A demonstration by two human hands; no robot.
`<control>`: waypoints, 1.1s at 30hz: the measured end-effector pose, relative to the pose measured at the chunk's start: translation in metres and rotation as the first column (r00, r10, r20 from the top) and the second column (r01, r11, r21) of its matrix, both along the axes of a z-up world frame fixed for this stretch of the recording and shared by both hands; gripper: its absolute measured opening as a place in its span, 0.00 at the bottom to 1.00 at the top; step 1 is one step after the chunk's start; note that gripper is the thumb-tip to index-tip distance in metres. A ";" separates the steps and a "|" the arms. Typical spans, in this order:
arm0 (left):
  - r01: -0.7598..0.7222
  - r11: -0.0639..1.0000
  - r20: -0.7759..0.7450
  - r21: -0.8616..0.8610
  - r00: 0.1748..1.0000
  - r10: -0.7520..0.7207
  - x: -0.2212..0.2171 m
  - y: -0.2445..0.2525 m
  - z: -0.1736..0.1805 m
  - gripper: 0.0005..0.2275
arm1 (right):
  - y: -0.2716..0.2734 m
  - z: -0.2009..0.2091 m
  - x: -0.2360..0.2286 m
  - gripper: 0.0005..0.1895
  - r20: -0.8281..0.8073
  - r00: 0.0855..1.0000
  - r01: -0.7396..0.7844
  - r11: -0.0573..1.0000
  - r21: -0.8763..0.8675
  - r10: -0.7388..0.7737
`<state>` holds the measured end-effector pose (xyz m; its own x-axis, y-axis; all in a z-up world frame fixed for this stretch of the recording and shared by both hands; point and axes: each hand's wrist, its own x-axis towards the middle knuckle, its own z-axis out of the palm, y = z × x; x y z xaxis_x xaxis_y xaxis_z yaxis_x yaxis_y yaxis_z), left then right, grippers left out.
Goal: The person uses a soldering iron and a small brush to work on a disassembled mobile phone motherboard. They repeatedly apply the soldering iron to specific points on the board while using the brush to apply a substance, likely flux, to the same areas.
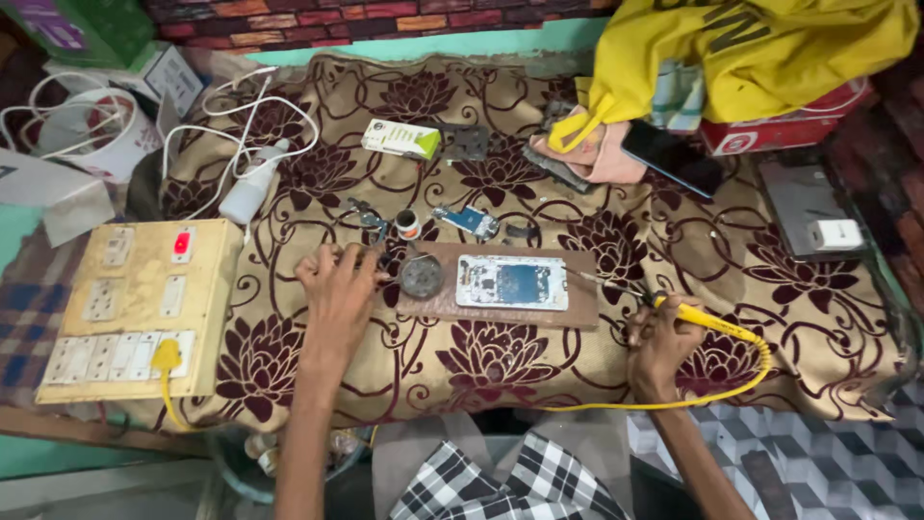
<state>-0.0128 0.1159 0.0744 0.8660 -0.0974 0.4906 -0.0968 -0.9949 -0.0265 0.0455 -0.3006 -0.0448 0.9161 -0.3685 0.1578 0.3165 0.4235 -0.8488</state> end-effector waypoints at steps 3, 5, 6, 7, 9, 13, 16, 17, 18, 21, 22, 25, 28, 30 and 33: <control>0.047 0.999 -0.053 -0.012 0.997 -0.048 0.009 0.001 -0.004 0.16 | 0.003 0.005 0.002 0.12 -0.006 1.000 0.023 1.000 -0.004 -0.023; 0.045 0.998 -0.057 -0.033 0.997 -0.047 0.011 0.002 -0.009 0.14 | 0.005 0.006 0.001 0.12 -0.007 1.000 0.019 1.000 -0.025 -0.019; 0.042 0.998 -0.060 -0.042 0.997 -0.045 0.014 0.003 -0.010 0.13 | 0.005 0.007 0.001 0.12 0.014 1.000 0.013 1.000 -0.015 -0.013; 0.059 0.996 -0.030 -0.060 0.998 -0.061 0.015 0.004 -0.011 0.12 | 0.006 0.006 0.000 0.13 0.031 1.000 0.001 1.000 -0.004 -0.001; 0.087 0.992 0.032 -0.093 0.996 -0.085 0.018 0.005 -0.011 0.09 | 0.006 0.007 0.000 0.12 0.052 0.999 0.001 1.000 0.000 -0.001; 0.061 0.974 0.119 -0.218 0.992 -0.035 0.015 0.002 -0.001 0.06 | 0.009 0.008 -0.001 0.12 0.037 0.999 0.038 0.999 -0.028 -0.037; 0.154 0.855 0.232 -0.495 0.972 -0.041 0.004 -0.020 0.007 0.05 | 0.007 0.004 -0.003 0.14 -0.007 0.997 0.073 0.997 -0.037 -0.073; 0.244 0.665 0.275 -0.706 0.960 -0.060 0.001 -0.033 0.008 0.05 | 0.006 0.005 0.001 0.14 -0.015 0.996 0.084 0.996 -0.036 -0.085; 0.317 0.415 0.318 -0.853 0.946 -0.069 0.004 -0.045 0.010 0.05 | 0.004 0.006 0.006 0.15 -0.003 0.995 0.103 0.994 -0.035 -0.104; 0.283 -0.003 0.281 -0.959 0.950 -0.140 0.000 -0.084 0.002 0.09 | 0.008 0.002 -0.003 0.16 -0.021 0.994 0.111 0.993 -0.028 -0.112; 0.339 -0.131 0.359 -0.932 0.914 -0.188 0.000 -0.101 -0.002 0.10 | 0.009 0.001 -0.005 0.16 -0.030 0.993 0.115 0.993 -0.022 -0.116; 0.150 -0.400 0.239 -0.904 0.953 -0.183 0.016 -0.146 -0.013 0.14 | 0.010 0.007 -0.002 0.16 0.009 0.995 0.099 0.995 -0.010 -0.099; 0.146 -0.431 0.253 -0.890 0.946 -0.202 0.033 -0.171 -0.025 0.13 | 0.010 0.008 -0.006 0.16 0.024 0.996 0.091 0.996 -0.010 -0.090; 0.163 -0.398 0.260 -0.903 0.944 -0.203 0.042 -0.177 -0.029 0.09 | 0.013 0.010 -0.004 0.16 0.035 0.995 0.088 0.996 -0.005 -0.088; 0.313 -0.292 0.378 -0.904 0.903 -0.203 0.048 -0.178 -0.040 0.06 | 0.013 0.009 -0.007 0.15 0.040 0.996 0.085 0.996 0.002 -0.085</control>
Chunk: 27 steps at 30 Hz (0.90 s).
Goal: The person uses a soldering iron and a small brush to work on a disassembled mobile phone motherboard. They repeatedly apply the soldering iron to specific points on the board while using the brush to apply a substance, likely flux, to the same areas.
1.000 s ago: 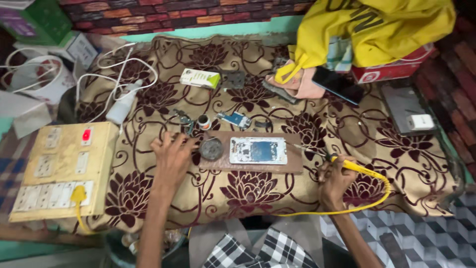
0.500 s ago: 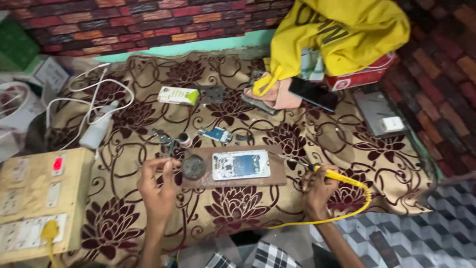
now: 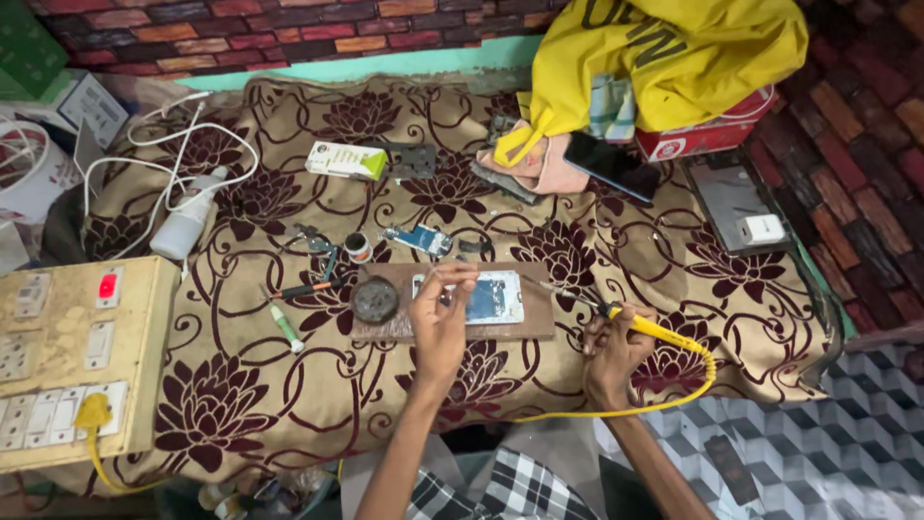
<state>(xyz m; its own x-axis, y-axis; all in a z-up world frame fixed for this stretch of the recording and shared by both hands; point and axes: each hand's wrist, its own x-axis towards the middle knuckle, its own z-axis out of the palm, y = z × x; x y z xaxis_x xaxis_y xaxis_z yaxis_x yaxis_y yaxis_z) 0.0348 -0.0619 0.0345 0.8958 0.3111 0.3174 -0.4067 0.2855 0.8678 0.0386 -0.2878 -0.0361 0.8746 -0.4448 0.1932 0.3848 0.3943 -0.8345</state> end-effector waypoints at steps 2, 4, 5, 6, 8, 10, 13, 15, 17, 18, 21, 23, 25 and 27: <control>-0.072 0.992 0.051 0.105 0.996 0.066 0.000 0.002 -0.007 0.04 | -0.002 -0.001 0.001 0.15 -0.011 1.000 0.006 1.000 0.003 -0.006; -0.175 0.957 0.025 0.231 0.984 0.174 0.001 0.009 -0.010 0.05 | -0.002 0.000 0.002 0.15 -0.033 0.999 0.011 1.000 0.018 -0.011; -0.188 0.944 -0.011 0.272 0.980 0.199 0.006 0.013 -0.010 0.05 | 0.000 0.000 0.004 0.15 -0.042 0.999 0.014 1.000 0.027 -0.013; -0.196 0.932 -0.054 0.306 0.973 0.223 0.008 0.013 -0.011 0.06 | -0.002 0.000 0.002 0.15 -0.030 0.999 0.011 1.000 0.018 -0.010; -0.237 0.884 0.015 0.402 0.968 0.252 0.011 0.012 -0.011 0.06 | -0.001 -0.001 0.001 0.16 -0.003 1.000 0.003 1.000 -0.001 -0.003; -0.317 0.800 0.231 0.510 0.946 0.227 0.012 0.012 -0.011 0.05 | -0.002 0.001 0.001 0.16 -0.034 0.999 0.002 1.000 0.029 -0.001; -0.339 0.726 0.300 0.599 0.935 0.189 0.006 0.014 -0.013 0.05 | -0.002 0.001 -0.002 0.17 -0.020 1.000 -0.020 0.997 0.075 0.022; -0.360 0.705 0.297 0.610 0.930 0.218 0.005 0.015 -0.011 0.05 | -0.001 0.003 -0.001 0.18 -0.014 1.000 -0.022 0.997 0.080 0.024; -0.375 0.692 0.291 0.617 0.925 0.243 0.003 0.015 -0.010 0.05 | -0.001 0.005 -0.002 0.17 -0.046 0.999 -0.012 0.999 0.052 0.014; -0.383 0.687 0.288 0.618 0.923 0.256 0.001 0.016 -0.009 0.05 | -0.001 0.006 -0.002 0.17 -0.049 0.999 -0.013 0.999 0.049 0.015; -0.387 0.692 0.281 0.609 0.921 0.268 -0.002 0.019 -0.008 0.05 | 0.003 0.009 -0.002 0.17 -0.051 0.999 -0.011 0.999 0.031 0.013; -0.375 0.705 0.270 0.602 0.926 0.263 -0.003 0.020 -0.012 0.05 | 0.002 0.010 -0.003 0.16 -0.047 0.999 0.006 1.000 0.001 -0.006; -0.358 0.719 0.252 0.596 0.933 0.255 -0.001 0.021 -0.020 0.06 | 0.001 0.009 -0.003 0.16 -0.029 0.999 -0.017 1.000 0.014 0.017; -0.349 0.720 0.236 0.600 0.937 0.257 0.003 0.022 -0.028 0.06 | 0.000 0.007 -0.003 0.16 0.013 0.999 -0.049 0.999 0.018 0.049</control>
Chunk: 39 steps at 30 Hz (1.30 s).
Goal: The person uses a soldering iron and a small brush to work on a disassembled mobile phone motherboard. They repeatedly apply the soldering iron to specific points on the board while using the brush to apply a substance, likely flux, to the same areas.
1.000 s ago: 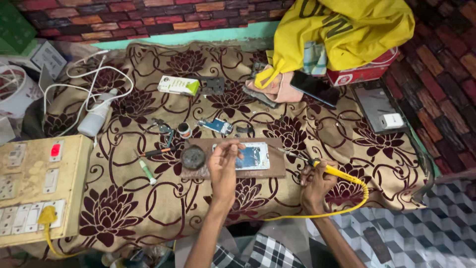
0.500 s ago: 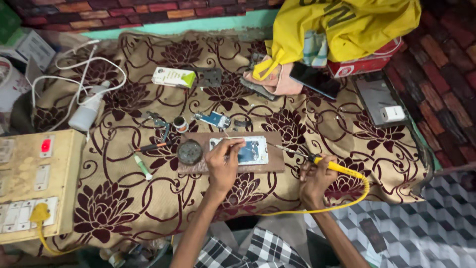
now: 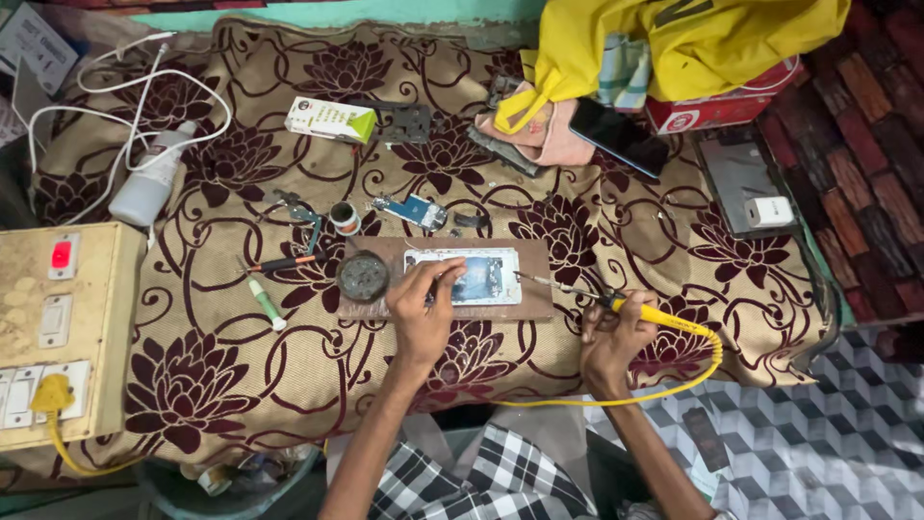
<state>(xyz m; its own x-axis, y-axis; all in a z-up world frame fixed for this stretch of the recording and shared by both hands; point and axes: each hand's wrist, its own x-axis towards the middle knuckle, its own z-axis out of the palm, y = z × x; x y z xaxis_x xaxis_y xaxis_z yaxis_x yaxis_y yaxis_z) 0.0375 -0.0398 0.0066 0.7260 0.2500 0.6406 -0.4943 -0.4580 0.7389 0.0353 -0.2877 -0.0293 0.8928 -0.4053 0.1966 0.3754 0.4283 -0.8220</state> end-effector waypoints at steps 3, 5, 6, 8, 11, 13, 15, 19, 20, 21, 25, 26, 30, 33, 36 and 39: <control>-0.015 0.999 0.025 0.038 1.000 0.014 0.004 0.000 -0.006 0.06 | -0.003 -0.002 0.001 0.16 0.045 0.998 -0.049 0.999 -0.018 0.049; -0.029 0.997 0.044 0.076 0.999 0.026 0.003 0.002 -0.005 0.06 | -0.005 -0.004 0.001 0.14 -0.013 0.998 -0.058 0.997 -0.043 0.058; -0.037 0.995 0.048 0.093 0.998 0.033 0.000 0.002 -0.004 0.06 | -0.006 -0.006 0.000 0.15 -0.003 0.998 -0.066 0.996 -0.055 0.066; -0.050 0.994 0.066 0.101 0.997 0.043 0.000 0.002 0.004 0.07 | -0.006 -0.007 0.004 0.15 0.023 0.996 -0.080 0.994 -0.078 0.082; -0.070 0.993 0.079 0.098 0.995 0.062 -0.009 0.002 0.009 0.07 | -0.008 -0.014 0.004 0.16 0.027 0.997 -0.069 0.996 -0.059 0.070; -0.091 0.988 0.098 0.121 0.992 0.079 -0.008 0.002 0.010 0.06 | -0.010 -0.018 0.004 0.16 0.018 0.995 -0.094 0.995 -0.016 0.095; -0.073 0.991 0.042 0.111 0.997 0.069 -0.009 0.002 0.011 0.07 | -0.011 -0.018 0.007 0.17 0.026 0.994 -0.106 0.994 0.001 0.106; -0.005 1.000 -0.024 0.000 1.000 0.005 -0.009 0.001 0.009 0.07 | -0.010 -0.015 0.007 0.17 0.030 0.995 -0.099 0.995 0.011 0.099; -0.012 1.000 -0.028 0.002 1.000 0.013 -0.008 -0.001 0.008 0.07 | -0.010 -0.014 0.008 0.18 0.024 0.995 -0.095 0.995 0.020 0.095; -0.020 1.000 -0.036 0.006 0.999 0.020 -0.007 -0.002 0.007 0.06 | -0.009 -0.014 0.007 0.19 0.035 0.995 -0.094 0.995 0.027 0.093; -0.074 0.995 0.037 0.069 0.997 0.071 -0.011 -0.002 0.005 0.05 | -0.011 -0.012 0.008 0.21 0.030 0.996 -0.087 0.993 0.077 0.084; -0.076 0.994 0.056 0.080 0.996 0.071 -0.005 -0.002 0.007 0.05 | -0.011 -0.012 0.008 0.22 0.019 0.996 -0.085 0.992 0.096 0.083; -0.005 0.998 -0.056 0.068 0.998 0.009 0.025 -0.003 0.017 0.06 | -0.011 -0.010 0.009 0.22 0.037 0.997 -0.074 0.993 0.095 0.071; 0.051 0.997 -0.292 0.050 0.956 -0.034 0.040 -0.009 0.017 0.07 | -0.010 -0.010 0.004 0.23 0.042 0.997 -0.071 0.996 0.057 0.068; 0.121 0.988 -0.209 0.101 0.973 -0.098 0.048 -0.012 0.016 0.07 | -0.009 -0.008 0.003 0.23 0.040 0.996 -0.076 0.997 0.026 0.075; 0.158 0.948 -0.192 0.276 0.976 -0.106 0.054 -0.013 0.017 0.07 | -0.009 -0.004 0.003 0.20 0.038 0.996 -0.077 0.996 0.052 0.075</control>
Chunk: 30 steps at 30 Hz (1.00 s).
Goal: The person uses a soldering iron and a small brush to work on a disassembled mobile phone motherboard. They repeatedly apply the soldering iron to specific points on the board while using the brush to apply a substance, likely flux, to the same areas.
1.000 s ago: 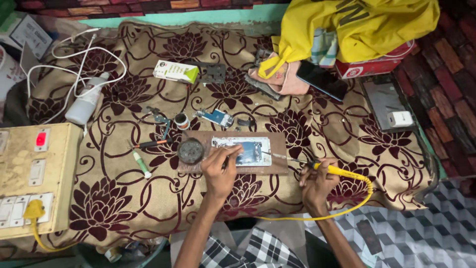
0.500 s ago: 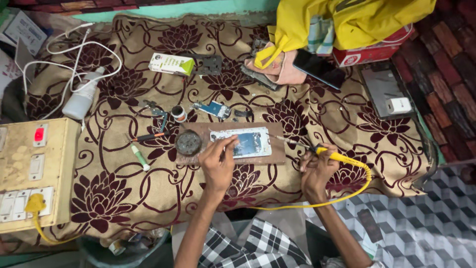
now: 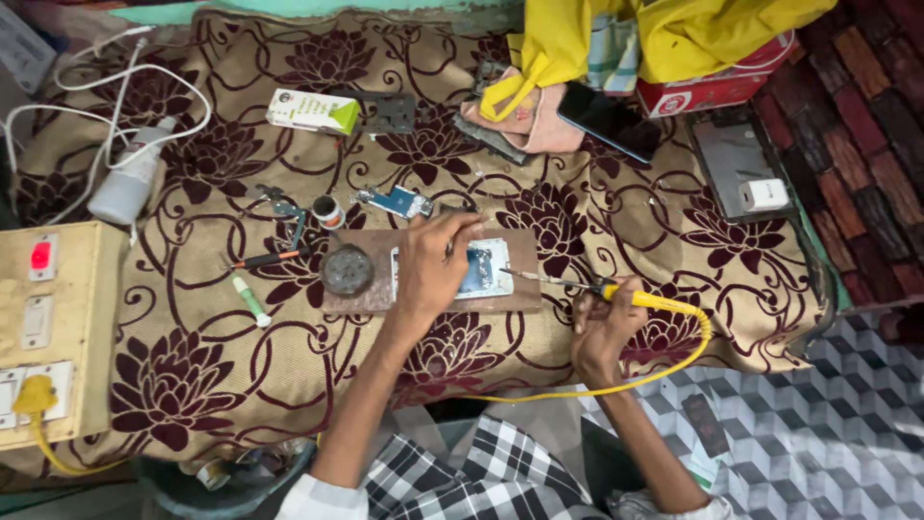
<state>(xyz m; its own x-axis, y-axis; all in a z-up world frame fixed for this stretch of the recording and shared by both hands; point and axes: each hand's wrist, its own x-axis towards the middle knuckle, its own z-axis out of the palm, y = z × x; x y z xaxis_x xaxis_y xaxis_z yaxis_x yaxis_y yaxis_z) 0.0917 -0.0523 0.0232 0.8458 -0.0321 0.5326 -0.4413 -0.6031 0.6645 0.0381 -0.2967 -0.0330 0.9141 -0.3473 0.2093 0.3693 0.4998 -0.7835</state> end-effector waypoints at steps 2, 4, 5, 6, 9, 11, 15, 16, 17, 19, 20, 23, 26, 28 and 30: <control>-0.002 0.997 -0.016 0.080 1.000 0.003 0.000 0.001 -0.001 0.07 | 0.001 0.001 0.000 0.20 -0.022 1.000 0.005 1.000 0.004 -0.005; -0.007 0.997 0.012 0.081 1.000 0.007 -0.002 0.002 0.001 0.07 | 0.002 0.002 -0.001 0.20 -0.042 0.999 0.006 0.999 -0.039 -0.008; -0.021 0.995 0.043 0.093 0.999 0.017 -0.006 0.003 0.002 0.06 | 0.002 0.003 0.000 0.20 -0.050 0.999 0.005 0.998 -0.059 -0.008; -0.032 0.994 0.082 0.105 0.996 0.023 -0.009 0.002 0.003 0.06 | 0.002 0.004 0.001 0.19 -0.098 0.995 0.028 0.999 -0.035 -0.031; -0.076 0.981 0.152 0.181 0.987 0.048 -0.010 -0.001 0.009 0.07 | 0.005 0.010 0.012 0.16 -0.154 0.987 0.050 0.999 0.012 -0.048; -0.098 0.962 0.164 0.254 0.985 0.057 -0.015 -0.005 0.001 0.07 | 0.003 0.004 0.005 0.13 -0.152 0.988 0.003 1.000 0.001 -0.002; -0.119 0.926 0.250 0.359 0.968 0.027 -0.005 -0.009 -0.014 0.06 | 0.000 -0.005 0.004 0.15 -0.110 0.994 0.020 0.999 -0.042 -0.024; -0.124 0.922 0.270 0.366 0.963 0.022 -0.004 -0.009 -0.016 0.06 | 0.000 -0.006 0.004 0.14 -0.113 0.993 0.026 0.999 -0.042 -0.031; -0.142 0.922 0.286 0.360 0.958 0.035 -0.004 -0.009 -0.018 0.06 | 0.000 -0.007 0.004 0.14 -0.115 0.993 0.033 0.999 -0.042 -0.037; -0.180 0.919 0.318 0.350 0.946 0.064 -0.005 -0.006 -0.020 0.06 | 0.002 -0.007 0.004 0.14 -0.113 0.993 0.019 0.999 -0.037 -0.024; -0.183 0.918 0.277 0.352 0.957 0.084 -0.005 -0.006 -0.021 0.06 | 0.001 -0.006 0.005 0.15 -0.110 0.994 0.015 0.999 -0.037 -0.019; -0.191 0.914 0.212 0.358 0.970 0.120 -0.007 -0.009 -0.021 0.08 | 0.000 -0.005 0.004 0.15 -0.125 0.992 0.012 0.994 -0.110 -0.026; -0.208 0.905 0.264 0.372 0.958 0.112 -0.005 -0.008 -0.019 0.08 | 0.001 -0.002 0.005 0.14 -0.170 0.985 0.028 0.995 -0.092 -0.044; -0.227 0.897 0.296 0.379 0.948 0.115 -0.005 -0.009 -0.017 0.08 | 0.004 0.001 0.007 0.14 -0.161 0.987 0.015 0.999 -0.052 -0.023; -0.226 0.899 0.274 0.376 0.954 0.125 -0.005 -0.009 -0.019 0.10 | 0.005 0.001 0.005 0.14 -0.161 0.987 0.015 1.000 -0.019 -0.018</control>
